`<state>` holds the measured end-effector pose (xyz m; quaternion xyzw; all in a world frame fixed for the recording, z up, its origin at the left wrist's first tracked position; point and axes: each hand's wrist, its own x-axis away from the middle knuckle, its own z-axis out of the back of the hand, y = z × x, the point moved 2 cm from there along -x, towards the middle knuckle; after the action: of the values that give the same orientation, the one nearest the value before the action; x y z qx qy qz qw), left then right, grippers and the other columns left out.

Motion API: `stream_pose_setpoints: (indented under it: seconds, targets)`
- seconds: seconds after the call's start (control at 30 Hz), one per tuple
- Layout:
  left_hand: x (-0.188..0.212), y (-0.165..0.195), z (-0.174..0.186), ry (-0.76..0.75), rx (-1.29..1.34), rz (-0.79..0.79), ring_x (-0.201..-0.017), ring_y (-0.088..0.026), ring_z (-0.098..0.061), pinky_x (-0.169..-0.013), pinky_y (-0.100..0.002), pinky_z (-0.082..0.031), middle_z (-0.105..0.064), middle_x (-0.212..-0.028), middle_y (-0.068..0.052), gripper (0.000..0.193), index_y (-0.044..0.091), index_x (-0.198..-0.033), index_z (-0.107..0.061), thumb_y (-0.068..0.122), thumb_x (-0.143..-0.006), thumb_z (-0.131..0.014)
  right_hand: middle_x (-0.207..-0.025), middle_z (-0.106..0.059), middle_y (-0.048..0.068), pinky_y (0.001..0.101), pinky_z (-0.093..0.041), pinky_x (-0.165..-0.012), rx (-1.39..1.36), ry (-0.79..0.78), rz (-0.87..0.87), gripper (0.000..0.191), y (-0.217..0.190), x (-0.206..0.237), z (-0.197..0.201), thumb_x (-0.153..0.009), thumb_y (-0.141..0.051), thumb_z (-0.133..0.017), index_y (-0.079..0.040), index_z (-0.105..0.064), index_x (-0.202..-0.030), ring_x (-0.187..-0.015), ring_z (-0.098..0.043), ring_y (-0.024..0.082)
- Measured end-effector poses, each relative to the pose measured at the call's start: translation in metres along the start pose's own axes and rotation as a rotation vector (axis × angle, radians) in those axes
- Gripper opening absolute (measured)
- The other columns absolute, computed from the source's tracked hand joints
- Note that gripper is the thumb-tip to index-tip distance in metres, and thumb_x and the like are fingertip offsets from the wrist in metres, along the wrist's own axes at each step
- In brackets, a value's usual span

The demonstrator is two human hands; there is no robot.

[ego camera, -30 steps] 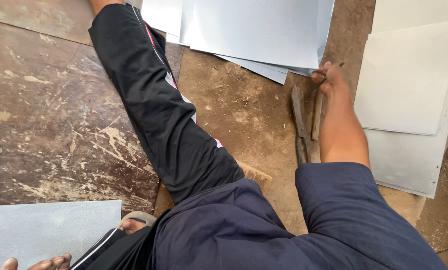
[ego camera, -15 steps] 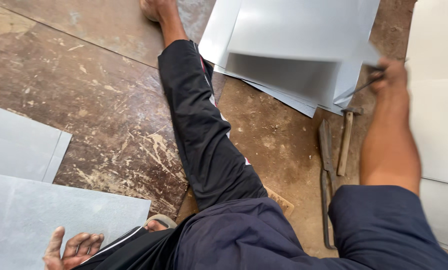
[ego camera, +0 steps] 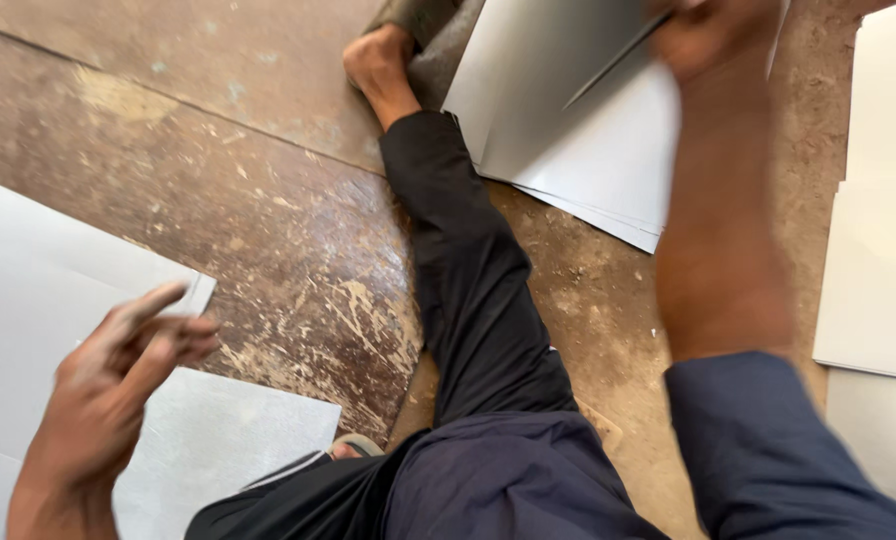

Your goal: The person sits on the workshop floor and works through a stack of thin metal sheets, aligning each sheet, scoring a line across it with a handheld scriber, folding the sheet along the scored line, and placing the separated piece onto a pile of finished sheets.

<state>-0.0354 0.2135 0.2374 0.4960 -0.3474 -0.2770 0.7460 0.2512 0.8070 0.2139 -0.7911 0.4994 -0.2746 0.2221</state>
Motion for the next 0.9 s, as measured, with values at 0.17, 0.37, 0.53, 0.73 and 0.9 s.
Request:
stream_pose_setpoints:
  seconds: [0.17,0.37,0.53,0.73,0.9]
  targets:
    - [-0.102,0.065,-0.072,-0.12,0.257,-0.01,-0.084,-0.02,-0.073,-0.075,-0.033,-0.063,-0.073,-0.103,-0.017,0.056,-0.004,-0.148,-0.049,0.031,-0.105,-0.051,-0.099,-0.071,0.02,0.0209,-0.034,-0.037,0.182,-0.226,-0.059,0.018,0.138,0.136,-0.055,-0.095,0.006,-0.06,0.004,-0.057,-0.113,-0.06,-0.059,0.012]
    - [-0.18,0.057,-0.188,-0.021,0.499,0.225,-0.076,-0.022,-0.071,-0.067,-0.039,-0.062,-0.072,-0.093,-0.016,0.07,-0.011,-0.12,-0.059,0.055,-0.099,-0.059,-0.086,-0.074,0.022,0.0197,-0.037,-0.034,0.435,-0.079,-0.303,0.005,0.201,0.216,-0.051,-0.091,0.001,-0.065,0.002,-0.06,-0.091,-0.055,-0.065,0.011]
    - [-0.2,0.046,-0.226,0.252,0.355,0.078,-0.073,-0.015,-0.068,-0.066,-0.037,-0.057,-0.075,-0.085,-0.007,0.011,0.008,-0.088,-0.071,0.02,-0.089,-0.071,-0.065,-0.044,-0.004,0.02,-0.034,-0.036,0.318,-0.06,-0.321,0.038,0.217,0.192,0.011,-0.095,-0.011,-0.077,-0.013,-0.045,-0.074,-0.048,-0.042,0.005]
    - [-0.202,0.064,-0.183,0.433,0.096,-0.067,-0.059,-0.012,-0.05,-0.053,-0.03,-0.045,-0.055,-0.068,0.0,0.031,0.011,-0.069,-0.051,0.016,-0.095,-0.067,-0.083,-0.048,0.0,0.0184,-0.034,-0.041,0.056,0.211,-0.293,0.022,0.186,0.073,0.078,-0.099,-0.02,-0.068,-0.008,-0.05,-0.1,-0.056,-0.042,0.007]
    - [-0.193,0.095,-0.096,0.41,0.058,-0.292,-0.056,-0.007,-0.04,-0.05,-0.03,-0.032,-0.045,-0.061,0.005,0.035,0.014,-0.067,-0.05,0.017,-0.1,-0.063,-0.089,-0.051,0.006,0.0194,-0.037,-0.04,0.217,0.405,-0.141,0.022,0.163,0.023,0.068,-0.094,0.004,-0.063,-0.003,-0.049,-0.109,-0.054,-0.044,0.009]
